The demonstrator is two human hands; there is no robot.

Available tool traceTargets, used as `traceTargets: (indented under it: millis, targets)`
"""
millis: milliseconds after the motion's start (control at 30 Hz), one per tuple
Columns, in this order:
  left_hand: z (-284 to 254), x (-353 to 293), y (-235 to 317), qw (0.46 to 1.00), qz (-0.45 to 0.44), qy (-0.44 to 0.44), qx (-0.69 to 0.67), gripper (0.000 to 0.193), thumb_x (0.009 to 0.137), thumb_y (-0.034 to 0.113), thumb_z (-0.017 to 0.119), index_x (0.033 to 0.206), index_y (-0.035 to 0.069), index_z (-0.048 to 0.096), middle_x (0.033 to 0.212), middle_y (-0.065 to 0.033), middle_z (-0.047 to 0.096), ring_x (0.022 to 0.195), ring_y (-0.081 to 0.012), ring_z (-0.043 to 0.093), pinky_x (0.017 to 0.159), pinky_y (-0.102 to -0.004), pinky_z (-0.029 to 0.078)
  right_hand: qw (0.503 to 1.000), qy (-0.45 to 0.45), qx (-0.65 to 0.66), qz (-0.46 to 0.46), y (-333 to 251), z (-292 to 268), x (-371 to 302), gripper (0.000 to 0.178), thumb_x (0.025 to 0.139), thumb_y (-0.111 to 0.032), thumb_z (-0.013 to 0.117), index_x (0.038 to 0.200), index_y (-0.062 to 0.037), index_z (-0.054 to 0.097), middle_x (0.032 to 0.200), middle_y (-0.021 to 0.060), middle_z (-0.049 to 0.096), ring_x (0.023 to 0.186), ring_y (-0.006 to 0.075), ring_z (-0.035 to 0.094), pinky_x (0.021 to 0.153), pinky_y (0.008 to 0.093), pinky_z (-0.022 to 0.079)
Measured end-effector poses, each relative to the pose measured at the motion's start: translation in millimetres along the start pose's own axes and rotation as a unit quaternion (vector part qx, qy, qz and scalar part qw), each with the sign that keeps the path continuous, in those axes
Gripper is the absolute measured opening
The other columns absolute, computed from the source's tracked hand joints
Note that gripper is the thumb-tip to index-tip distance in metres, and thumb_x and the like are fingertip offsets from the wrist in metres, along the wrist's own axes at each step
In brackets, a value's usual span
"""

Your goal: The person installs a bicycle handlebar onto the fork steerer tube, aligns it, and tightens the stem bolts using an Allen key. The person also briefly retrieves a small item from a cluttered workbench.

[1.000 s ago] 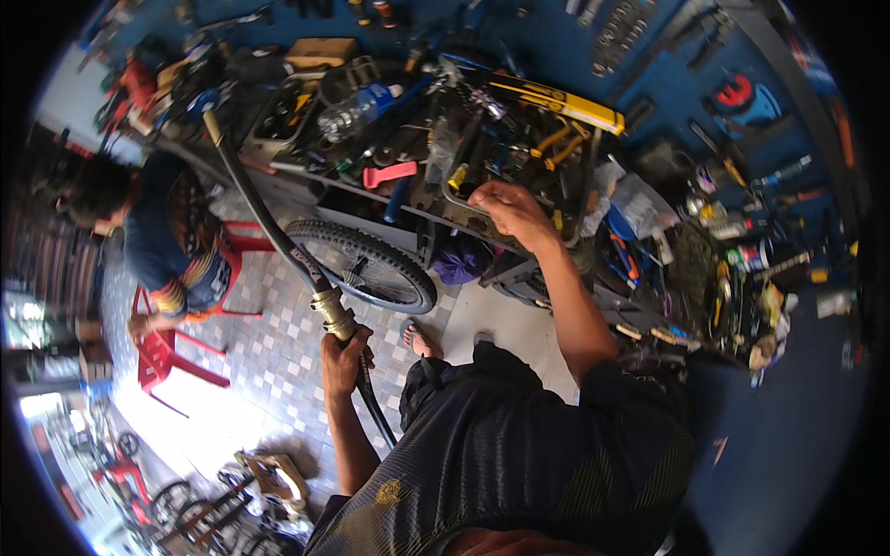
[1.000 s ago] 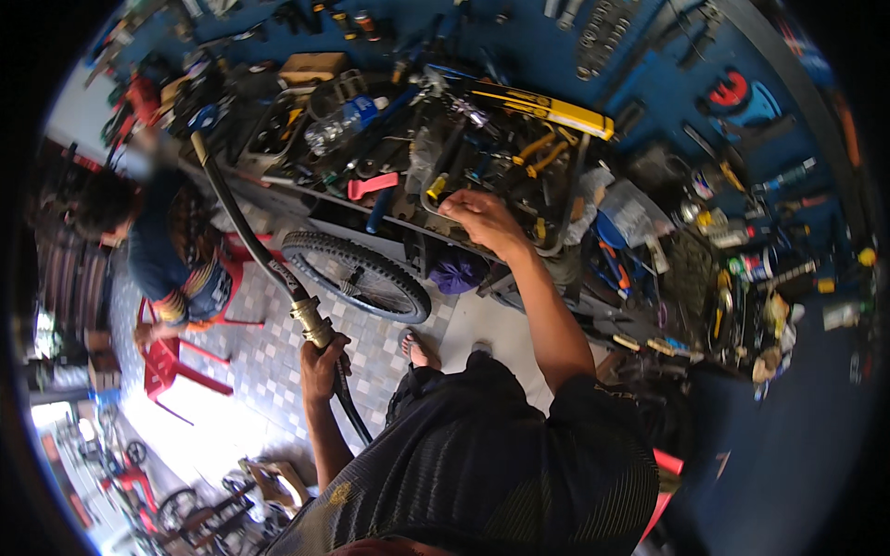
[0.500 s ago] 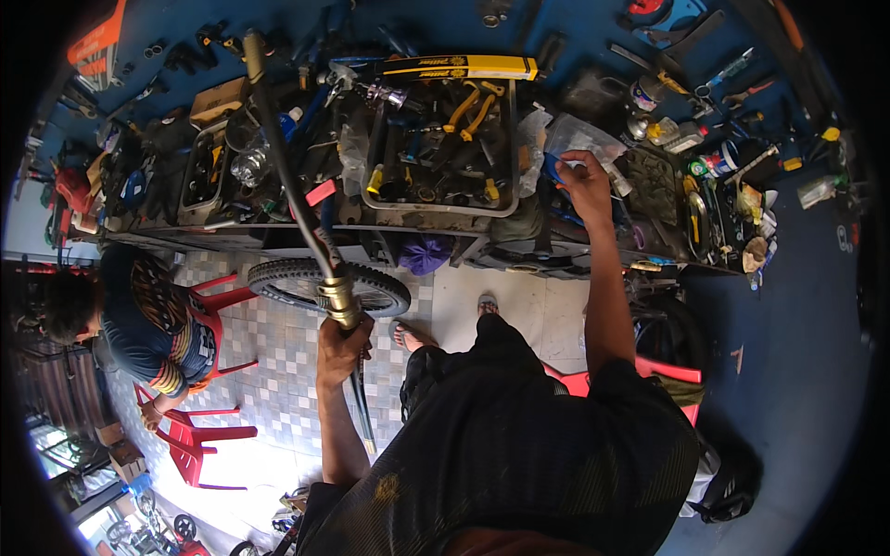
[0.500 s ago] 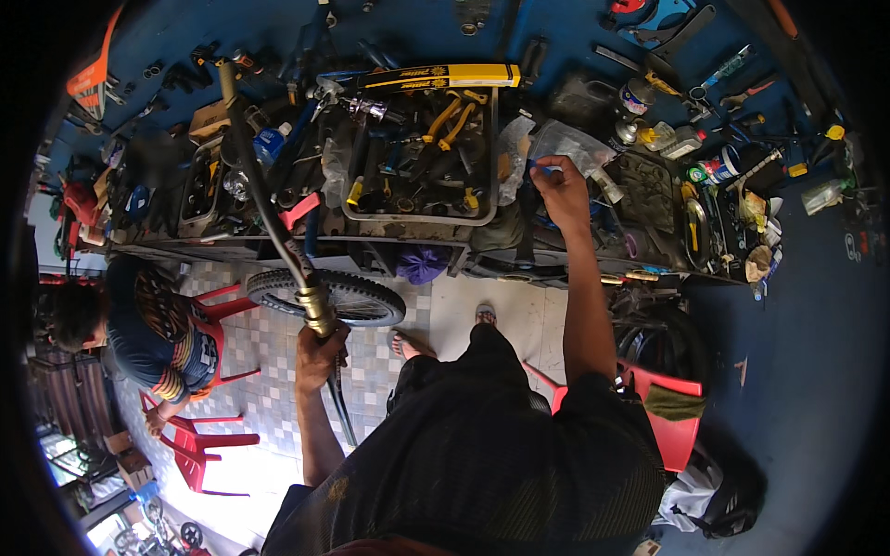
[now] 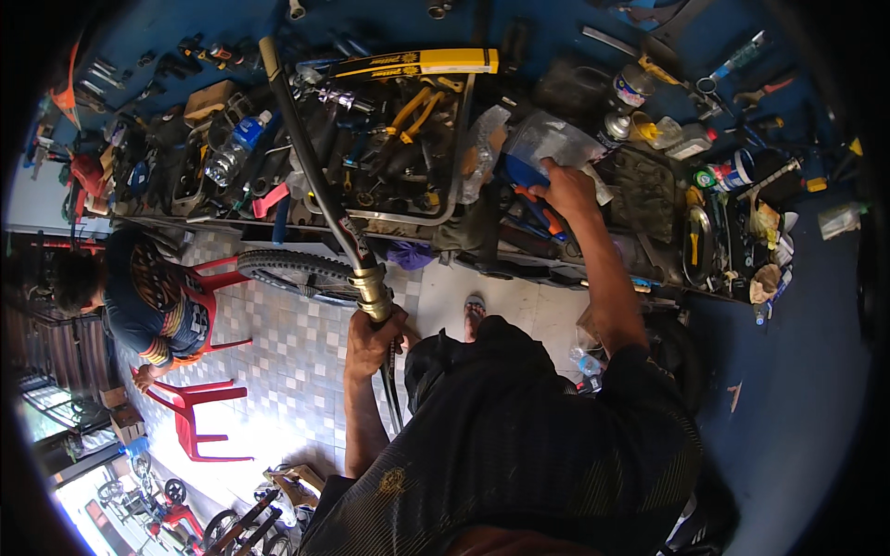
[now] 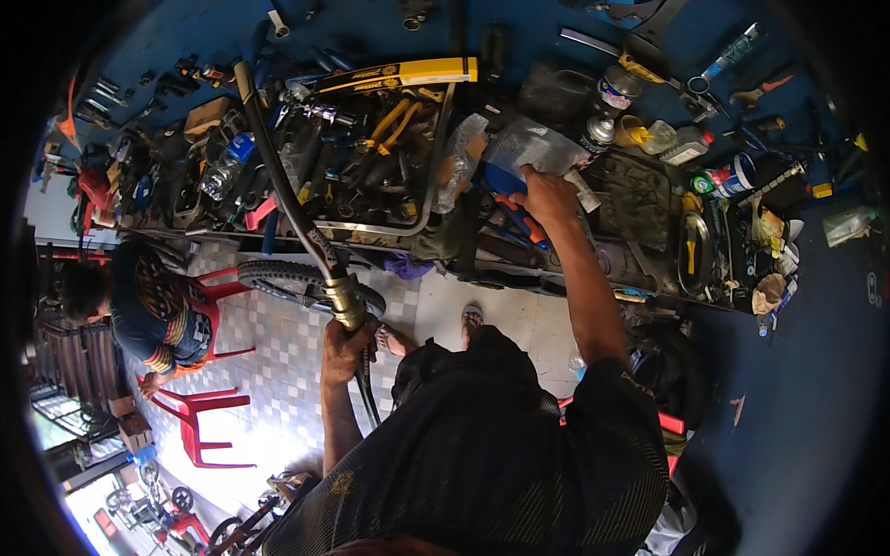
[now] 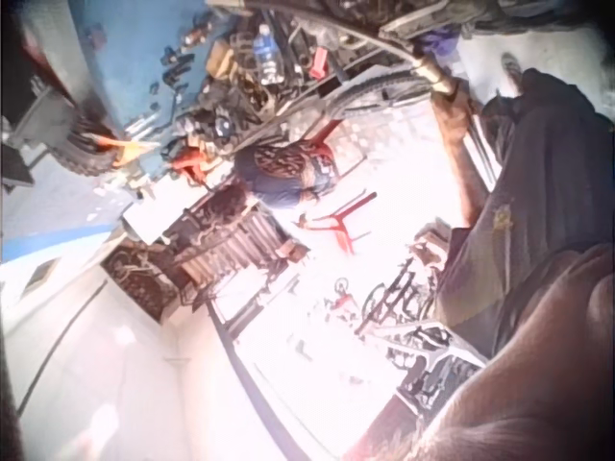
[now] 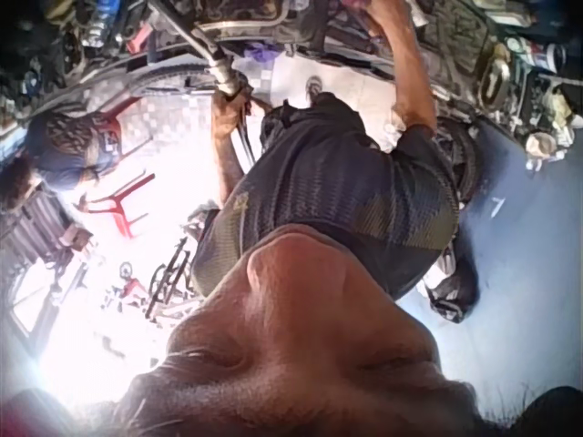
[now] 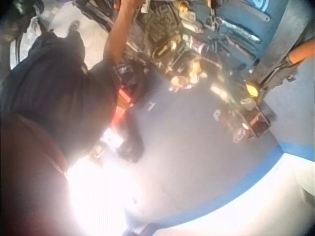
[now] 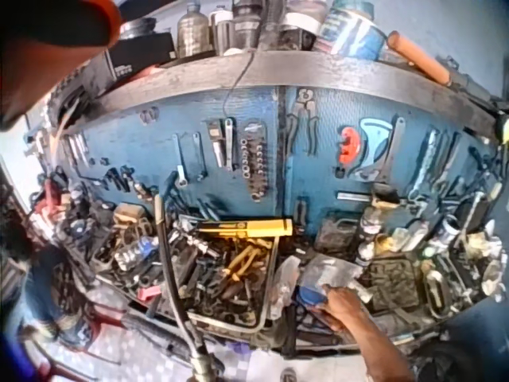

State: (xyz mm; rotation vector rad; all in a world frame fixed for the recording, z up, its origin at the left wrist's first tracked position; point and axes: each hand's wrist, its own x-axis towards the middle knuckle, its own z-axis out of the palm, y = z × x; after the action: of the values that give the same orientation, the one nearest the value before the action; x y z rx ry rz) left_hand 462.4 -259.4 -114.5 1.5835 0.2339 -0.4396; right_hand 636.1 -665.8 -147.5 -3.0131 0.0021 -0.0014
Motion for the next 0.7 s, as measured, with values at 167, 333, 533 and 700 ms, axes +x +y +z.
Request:
traceTargets:
  millis: [167,333,533,700]
  targets:
    - [30.6,-0.7,-2.4,1.0,0.003,0.002,-0.008,0.016,0.092,0.014,0.072,0.093,-0.002,0.068,0.068,-0.0058,0.065,0.055,-0.0127,0.061,0.05,-0.027,0.049,0.987,0.151,0.053,-0.028,30.1,-19.1,16.4,0.016,0.096,-0.026,0.065,0.094,-0.0102,0.062,0.08,0.0147,0.073,0.076,0.0353,0.073,0.064,0.0474,0.056]
    - [45.2,6.4,6.3,1.0,-0.002,-0.007,-0.013,0.016,0.092,0.013,0.072,0.094,-0.002,0.068,0.068,-0.0054,0.064,0.054,-0.0123,0.061,0.049,-0.0266,0.048,0.956,0.277,0.092,-0.014,56.7,-64.6,46.1,0.021,0.09,-0.03,0.071,0.1,-0.0122,0.067,0.078,0.0137,0.073,0.072,0.0366,0.072,0.066,0.0476,0.056]
    - [53.8,11.5,16.7,1.0,0.014,0.002,0.004,0.016,0.092,0.013,0.073,0.096,-0.002,0.067,0.069,-0.0048,0.064,0.055,-0.0118,0.061,0.049,-0.0267,0.049,0.94,0.271,0.183,0.094,62.8,-100.8,52.2,0.029,0.085,-0.033,0.07,0.1,-0.0089,0.071,0.085,0.0122,0.076,0.083,0.0337,0.074,0.075,0.0446,0.057]
    - [60.1,7.1,19.9,1.0,0.02,0.009,0.01,0.013,0.092,0.01,0.071,0.096,-0.001,0.066,0.069,-0.0049,0.063,0.054,-0.0121,0.059,0.047,-0.027,0.048,0.921,0.244,0.279,0.119,66.2,-91.0,55.5,0.037,0.083,-0.038,0.069,0.104,-0.0073,0.073,0.092,0.0151,0.076,0.09,0.035,0.073,0.08,0.0444,0.056]
